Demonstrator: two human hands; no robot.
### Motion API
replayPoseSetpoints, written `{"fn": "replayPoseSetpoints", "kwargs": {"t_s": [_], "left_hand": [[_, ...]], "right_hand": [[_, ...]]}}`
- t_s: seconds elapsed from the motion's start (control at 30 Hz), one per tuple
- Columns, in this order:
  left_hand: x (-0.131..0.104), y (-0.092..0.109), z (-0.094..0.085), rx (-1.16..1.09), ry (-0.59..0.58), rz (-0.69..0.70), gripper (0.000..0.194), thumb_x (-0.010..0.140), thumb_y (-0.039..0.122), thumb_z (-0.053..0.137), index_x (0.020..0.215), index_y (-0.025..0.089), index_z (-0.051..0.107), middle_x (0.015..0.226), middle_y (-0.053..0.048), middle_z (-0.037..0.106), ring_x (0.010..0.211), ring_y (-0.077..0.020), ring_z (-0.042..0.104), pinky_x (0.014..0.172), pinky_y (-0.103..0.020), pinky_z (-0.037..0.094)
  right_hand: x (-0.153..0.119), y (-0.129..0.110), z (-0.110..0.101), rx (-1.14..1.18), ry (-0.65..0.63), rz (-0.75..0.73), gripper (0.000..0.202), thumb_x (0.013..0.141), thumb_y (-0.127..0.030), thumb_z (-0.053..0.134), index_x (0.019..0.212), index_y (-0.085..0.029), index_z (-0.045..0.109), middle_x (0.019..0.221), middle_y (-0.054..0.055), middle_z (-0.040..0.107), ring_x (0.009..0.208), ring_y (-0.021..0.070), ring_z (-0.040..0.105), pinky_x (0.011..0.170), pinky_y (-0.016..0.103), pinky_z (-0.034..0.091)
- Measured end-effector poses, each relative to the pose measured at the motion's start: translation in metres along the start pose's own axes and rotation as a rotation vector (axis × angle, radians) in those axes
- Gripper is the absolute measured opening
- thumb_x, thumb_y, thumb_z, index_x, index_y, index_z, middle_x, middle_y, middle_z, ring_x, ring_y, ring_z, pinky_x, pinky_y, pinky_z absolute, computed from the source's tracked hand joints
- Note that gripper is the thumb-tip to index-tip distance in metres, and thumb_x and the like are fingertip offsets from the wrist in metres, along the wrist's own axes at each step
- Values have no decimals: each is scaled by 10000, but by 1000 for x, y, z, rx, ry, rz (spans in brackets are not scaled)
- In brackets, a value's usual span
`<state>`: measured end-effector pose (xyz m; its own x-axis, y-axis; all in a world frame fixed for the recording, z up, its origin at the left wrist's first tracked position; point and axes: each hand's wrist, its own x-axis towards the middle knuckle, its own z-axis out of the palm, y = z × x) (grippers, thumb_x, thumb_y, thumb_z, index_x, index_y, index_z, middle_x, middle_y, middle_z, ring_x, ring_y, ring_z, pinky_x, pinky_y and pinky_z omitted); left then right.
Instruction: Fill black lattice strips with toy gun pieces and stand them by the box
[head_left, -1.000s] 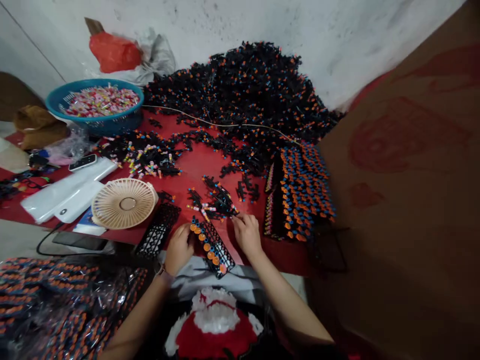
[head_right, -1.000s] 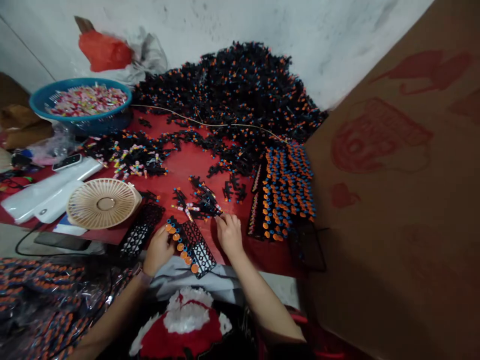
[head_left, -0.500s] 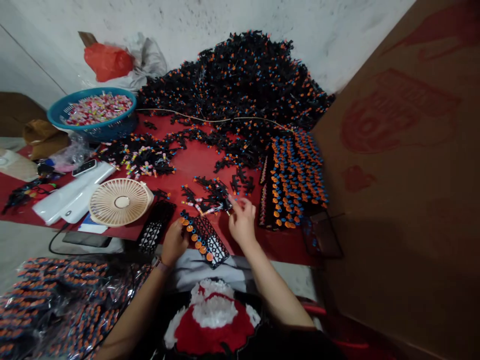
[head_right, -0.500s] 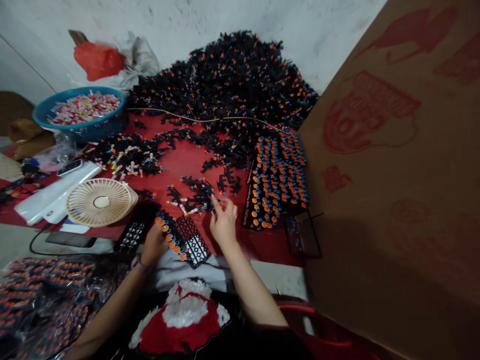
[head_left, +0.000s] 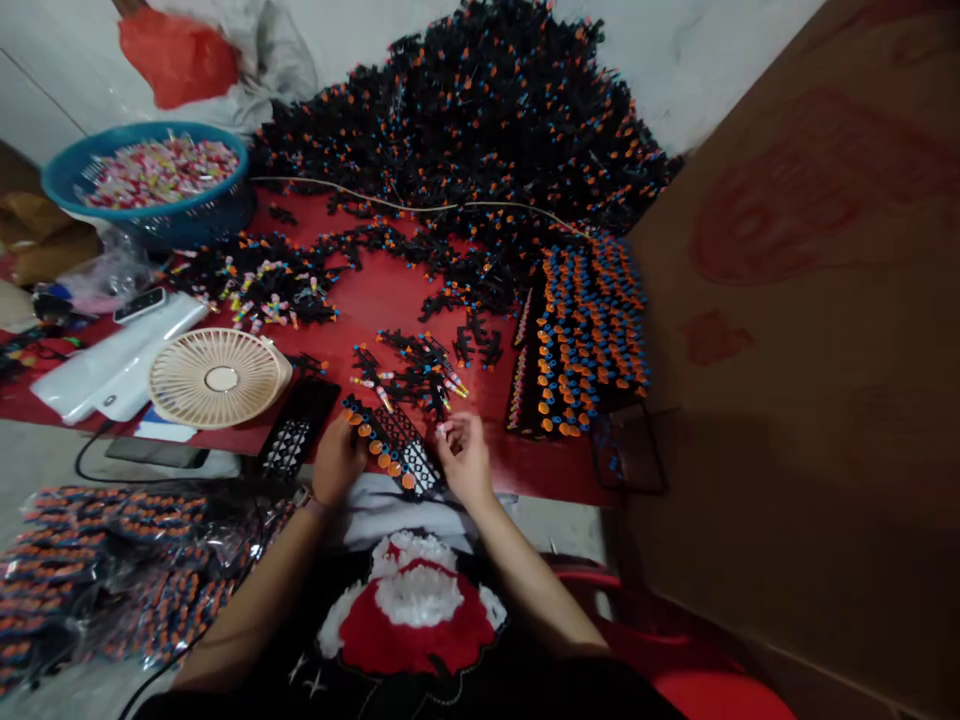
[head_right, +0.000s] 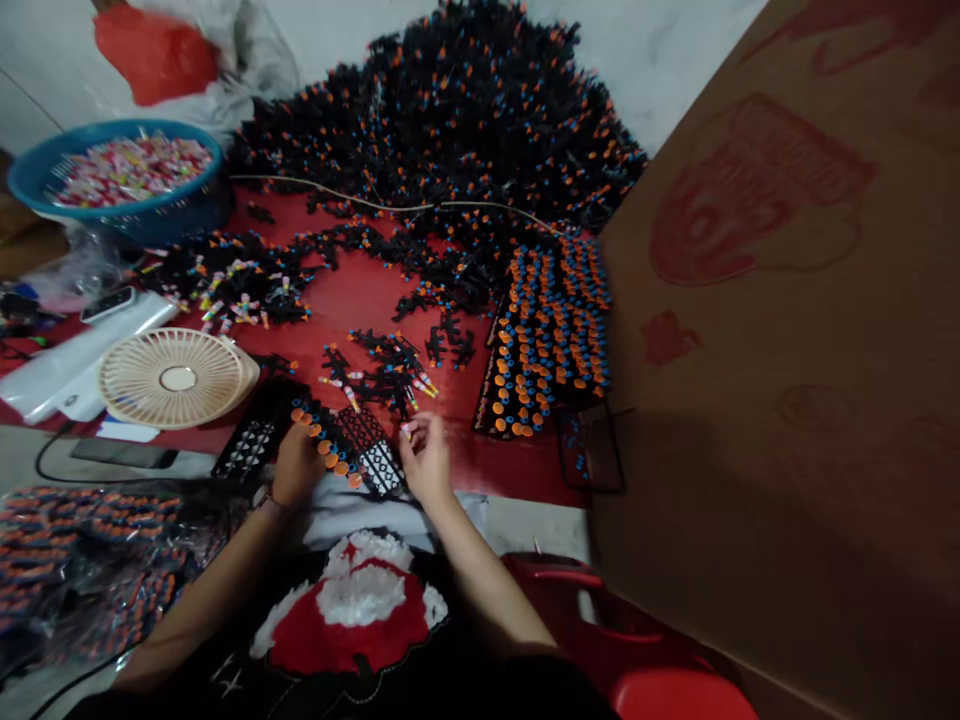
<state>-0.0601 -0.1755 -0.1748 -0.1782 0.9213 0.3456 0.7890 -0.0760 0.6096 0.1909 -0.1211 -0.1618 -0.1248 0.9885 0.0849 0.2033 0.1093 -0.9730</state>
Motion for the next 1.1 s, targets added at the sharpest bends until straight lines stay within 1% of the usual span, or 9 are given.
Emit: {"fn": "replayPoseSetpoints", "kwargs": {"t_s": [0.07, 0.13, 0.3, 0.4, 0.53, 0.67, 0.83, 0.97, 1.1], "left_hand": [[-1, 1, 2, 16, 39, -15, 206, 857, 80, 617, 993, 231, 584, 973, -83, 708, 995, -299, 732, 929, -451, 623], [-2, 3, 3, 25, 47, -28, 223, 842, 76, 624, 1007, 224, 597, 997, -94, 719, 1024, -305, 738, 955, -457, 625], [-1, 6, 3, 29, 33, -50, 276, 862, 54, 614, 1084, 218, 618, 1058, -105, 738, 1086, -310, 741, 992, -473, 627], [1, 7, 1, 24, 23, -53, 303, 863, 37, 611, 1102, 223, 619, 1069, -93, 739, 1067, -293, 739, 994, -458, 625], [0, 8, 1, 21, 20, -68, 286, 854, 35, 610, 1079, 211, 629, 1052, -92, 726, 1075, -297, 727, 1009, -445, 612], [0, 8, 3, 34, 10, -90, 304, 821, 39, 607, 1067, 213, 648, 1025, -97, 724, 1055, -305, 727, 981, -429, 614], [-1, 6, 4, 45, 8, -99, 323, 781, 24, 600, 1038, 214, 648, 1018, -103, 723, 1034, -306, 725, 951, -414, 610], [-1, 6, 4, 45, 20, -72, 324, 784, 22, 600, 1046, 207, 642, 1021, -108, 722, 1017, -306, 725, 938, -407, 606], [-3, 5, 4, 61, 15, -69, 331, 809, 20, 585, 1075, 208, 644, 1036, -107, 717, 1038, -307, 719, 961, -414, 604]], "right_hand": [[-9, 1, -6, 171, -15, 70, 381, 940, -486, 765, 1207, -236, 656, 966, 31, 720, 772, 183, 648, 751, 316, 566], [-18, 0, -7, 226, -114, 126, 355, 928, -530, 788, 1106, -232, 716, 930, 40, 742, 787, 202, 677, 746, 333, 581], [-31, 0, -7, 106, -381, 104, 318, 979, -572, 768, 1031, -259, 794, 956, 51, 803, 890, 250, 751, 841, 390, 626], [-29, 0, -12, -55, -438, -27, 224, 1022, -481, 740, 1045, -266, 798, 1076, 75, 823, 1041, 268, 769, 997, 426, 621], [-25, -5, -22, -321, -545, -136, 152, 1054, -347, 689, 1106, -262, 805, 1167, 98, 815, 1136, 284, 757, 1031, 435, 622], [-24, -16, -24, -521, -602, -219, 182, 1055, -255, 649, 1162, -233, 794, 1141, 106, 817, 1072, 274, 767, 980, 394, 631], [-26, -37, -6, -786, -712, -238, 251, 962, -68, 602, 1090, -177, 788, 1079, 149, 804, 945, 276, 756, 851, 345, 600], [-30, -44, 9, -839, -808, -255, 305, 892, 15, 592, 1042, -168, 785, 1039, 148, 791, 910, 272, 732, 814, 342, 573], [-18, -43, 1, -691, -807, -199, 273, 892, -14, 633, 1046, -170, 796, 1000, 102, 799, 835, 233, 705, 793, 317, 551]]}}
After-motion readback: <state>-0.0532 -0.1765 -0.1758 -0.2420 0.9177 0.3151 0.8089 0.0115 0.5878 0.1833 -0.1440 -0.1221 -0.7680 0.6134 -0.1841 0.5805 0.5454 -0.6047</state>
